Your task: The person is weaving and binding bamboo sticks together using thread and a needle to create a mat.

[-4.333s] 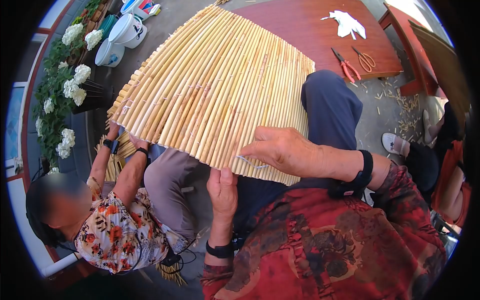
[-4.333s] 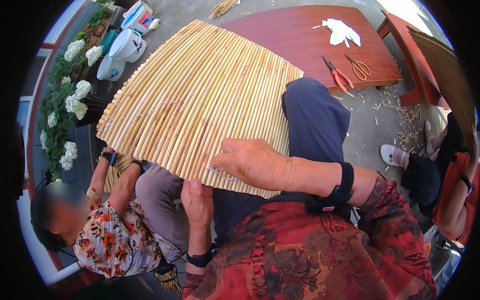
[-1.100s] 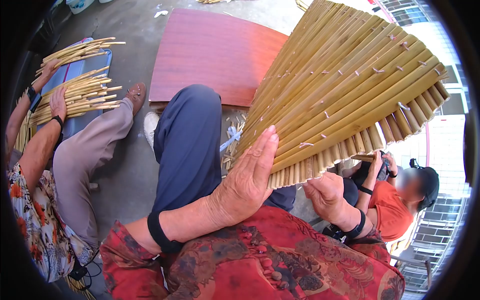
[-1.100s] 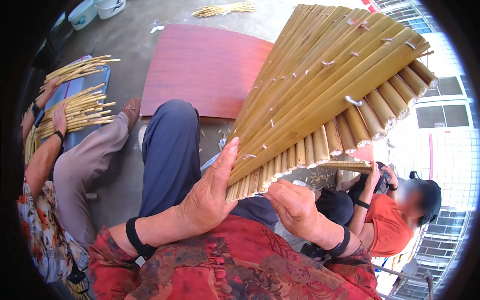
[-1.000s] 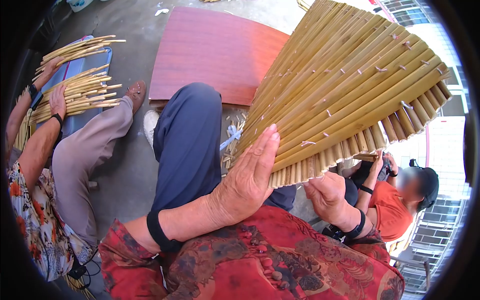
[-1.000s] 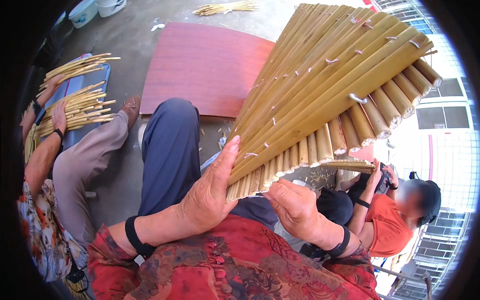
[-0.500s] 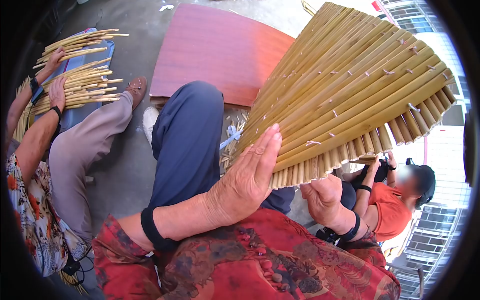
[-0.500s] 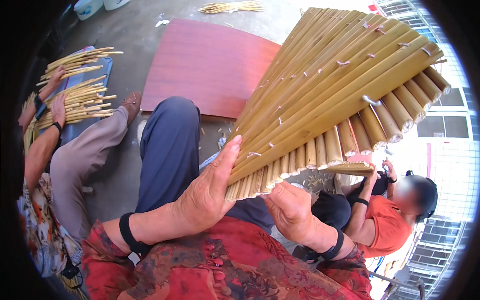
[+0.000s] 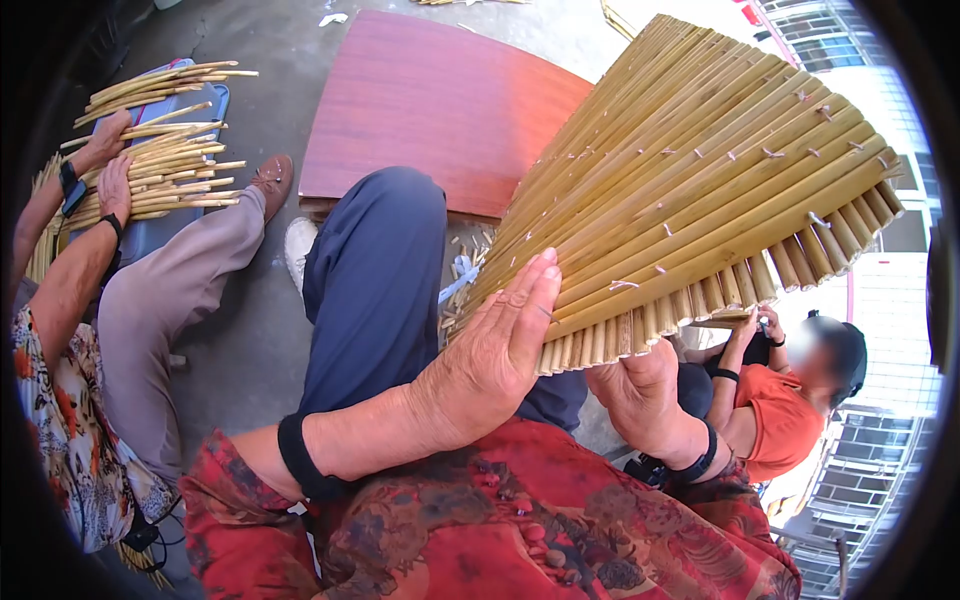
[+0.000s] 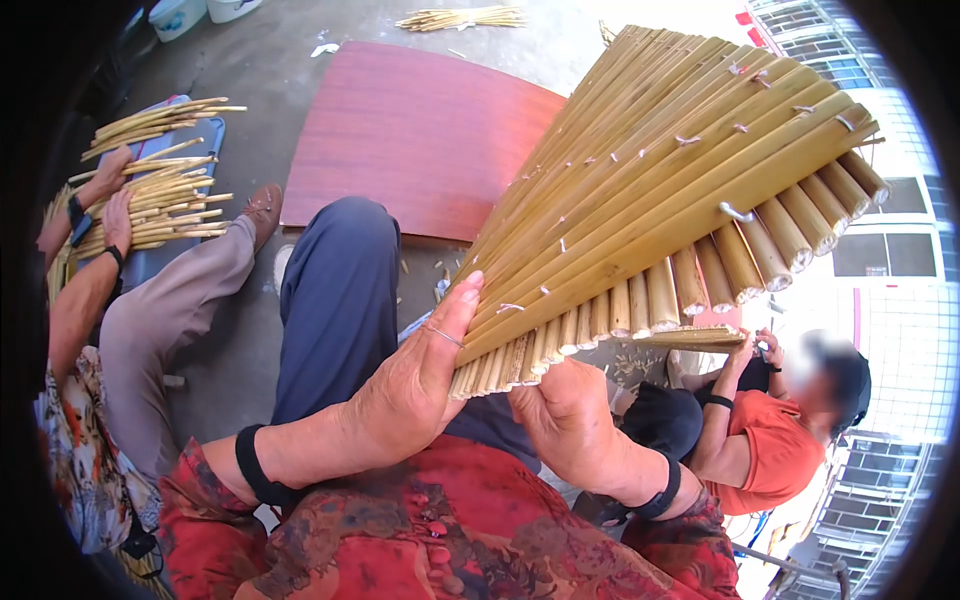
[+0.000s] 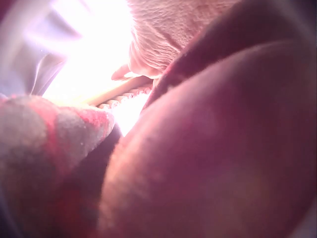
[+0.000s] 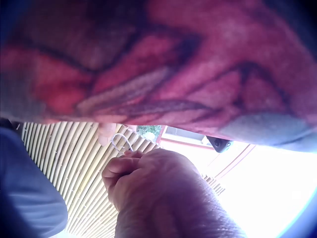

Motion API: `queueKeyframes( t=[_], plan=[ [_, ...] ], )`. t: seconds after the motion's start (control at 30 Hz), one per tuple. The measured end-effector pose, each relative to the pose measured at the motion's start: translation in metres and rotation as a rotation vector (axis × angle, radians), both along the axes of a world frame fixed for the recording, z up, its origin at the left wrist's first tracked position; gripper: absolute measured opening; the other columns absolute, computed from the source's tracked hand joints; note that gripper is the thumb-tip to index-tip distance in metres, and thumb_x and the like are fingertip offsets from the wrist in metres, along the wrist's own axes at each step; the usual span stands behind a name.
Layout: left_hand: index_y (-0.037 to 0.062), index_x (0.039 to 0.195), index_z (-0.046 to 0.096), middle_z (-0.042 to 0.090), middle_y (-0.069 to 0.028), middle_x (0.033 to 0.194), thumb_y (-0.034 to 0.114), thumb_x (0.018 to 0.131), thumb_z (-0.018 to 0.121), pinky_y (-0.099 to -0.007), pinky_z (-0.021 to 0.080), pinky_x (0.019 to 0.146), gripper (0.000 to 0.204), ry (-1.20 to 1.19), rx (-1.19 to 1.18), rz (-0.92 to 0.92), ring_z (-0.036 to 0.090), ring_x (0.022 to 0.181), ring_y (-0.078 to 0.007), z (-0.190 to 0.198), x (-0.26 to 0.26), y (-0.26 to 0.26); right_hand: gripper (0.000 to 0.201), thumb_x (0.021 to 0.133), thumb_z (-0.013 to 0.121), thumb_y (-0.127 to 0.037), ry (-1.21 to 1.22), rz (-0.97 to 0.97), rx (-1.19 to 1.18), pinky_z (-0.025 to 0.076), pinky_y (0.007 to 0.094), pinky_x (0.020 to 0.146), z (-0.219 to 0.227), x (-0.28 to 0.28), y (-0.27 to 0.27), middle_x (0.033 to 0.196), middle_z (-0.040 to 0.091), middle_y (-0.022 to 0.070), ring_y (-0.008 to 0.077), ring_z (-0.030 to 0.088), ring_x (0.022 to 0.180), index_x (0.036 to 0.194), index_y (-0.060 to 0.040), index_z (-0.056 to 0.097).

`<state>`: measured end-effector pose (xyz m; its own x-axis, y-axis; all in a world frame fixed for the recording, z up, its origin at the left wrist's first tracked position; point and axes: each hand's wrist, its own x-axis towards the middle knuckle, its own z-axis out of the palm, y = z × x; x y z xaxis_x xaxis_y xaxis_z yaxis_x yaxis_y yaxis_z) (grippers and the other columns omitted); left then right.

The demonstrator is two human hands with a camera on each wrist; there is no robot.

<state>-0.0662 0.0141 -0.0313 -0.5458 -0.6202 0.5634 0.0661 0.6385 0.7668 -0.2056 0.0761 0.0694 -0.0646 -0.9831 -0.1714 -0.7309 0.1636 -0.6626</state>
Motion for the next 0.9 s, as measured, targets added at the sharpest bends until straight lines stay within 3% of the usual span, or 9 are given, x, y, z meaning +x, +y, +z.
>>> queueKeyframes(
  t=[0.13,0.27,0.37,0.47,0.57,0.7,0.8,0.87,0.9],
  plan=[
    [-0.0129,0.126,0.020,0.030,-0.0310,0.127,-0.002,0.070,0.054,-0.0400,0.031,0.098,0.066,0.020,0.018,-0.003,0.033,0.120,-0.0387,0.002,-0.009,0.004,0.007,0.086,0.049,-0.009,-0.056,-0.096,0.044,0.039,0.0236,0.042,0.008,-0.002,0.004,0.056,0.050,0.0022,0.0108,0.048,0.045,0.086,-0.0028,0.046],
    [-0.0130,0.127,0.014,0.026,-0.0335,0.127,-0.005,0.064,0.060,-0.0394,0.030,0.099,0.078,-0.003,0.009,-0.052,0.032,0.119,-0.0423,0.009,-0.009,0.006,0.009,0.088,0.047,-0.010,-0.034,-0.094,0.021,0.038,0.0215,0.043,0.011,-0.003,0.008,0.059,0.050,0.0015,0.0078,0.047,0.047,0.093,-0.0027,0.044],
    [-0.0113,0.127,0.015,0.028,-0.0322,0.126,-0.002,0.066,0.059,-0.0390,0.033,0.097,0.076,0.001,0.045,-0.032,0.034,0.117,-0.0419,0.014,-0.010,0.007,0.014,0.089,0.045,-0.010,-0.239,-0.150,0.019,0.038,0.0209,0.045,0.012,-0.002,0.008,0.061,0.050,0.0029,0.0077,0.046,0.049,0.099,-0.0017,0.040],
    [-0.0111,0.127,0.017,0.031,-0.0308,0.123,0.000,0.065,0.061,-0.0406,0.031,0.097,0.077,0.009,0.165,-0.035,0.035,0.116,-0.0402,0.023,-0.012,0.005,0.025,0.089,0.043,-0.008,-0.192,-0.208,0.083,0.040,0.0239,0.049,0.013,0.001,0.006,0.062,0.048,0.0048,0.0106,0.047,0.052,0.111,0.0004,0.036],
    [-0.0091,0.129,0.016,0.032,-0.0306,0.123,-0.004,0.067,0.057,-0.0411,0.033,0.096,0.074,-0.012,0.187,0.053,0.036,0.115,-0.0416,0.023,-0.016,0.007,0.044,0.087,0.041,-0.004,-0.089,-0.110,-0.005,0.041,0.0316,0.055,0.011,0.002,0.002,0.063,0.048,0.0095,0.0210,0.050,0.058,0.127,0.0025,0.024],
    [-0.0027,0.132,0.015,0.034,-0.0263,0.125,-0.008,0.071,0.049,-0.0389,0.036,0.092,0.070,0.032,0.253,0.092,0.039,0.114,-0.0391,0.020,-0.021,0.010,0.042,0.086,0.041,-0.003,-0.018,-0.081,-0.064,0.041,0.0328,0.056,0.011,0.006,-0.005,0.063,0.048,0.0122,0.0245,0.050,0.057,0.125,0.0031,0.027],
    [-0.0019,0.132,0.014,0.035,-0.0257,0.126,-0.009,0.072,0.047,-0.0392,0.036,0.092,0.069,0.014,0.269,0.116,0.040,0.114,-0.0392,0.020,-0.020,0.009,0.039,0.085,0.041,-0.003,0.018,-0.063,-0.071,0.042,0.0371,0.058,0.007,0.007,-0.009,0.067,0.050,0.0170,0.0324,0.053,0.063,0.122,0.0038,0.029],
    [-0.0019,0.132,0.013,0.035,-0.0258,0.126,-0.008,0.072,0.047,-0.0394,0.037,0.091,0.069,-0.015,0.183,0.126,0.040,0.114,-0.0393,0.016,-0.020,0.007,0.035,0.085,0.040,-0.002,0.066,-0.004,-0.204,0.042,0.0416,0.061,-0.002,0.006,-0.009,0.075,0.054,0.0228,0.0406,0.054,0.073,0.119,0.0040,0.032],
    [-0.0019,0.132,0.013,0.035,-0.0258,0.126,-0.008,0.072,0.047,-0.0394,0.037,0.091,0.069,-0.016,0.177,0.124,0.040,0.114,-0.0393,0.016,-0.021,0.007,0.035,0.085,0.040,-0.002,0.066,-0.006,-0.210,0.042,0.0416,0.061,-0.003,0.008,-0.009,0.075,0.054,0.0228,0.0406,0.054,0.073,0.119,0.0040,0.032]
  ],
)
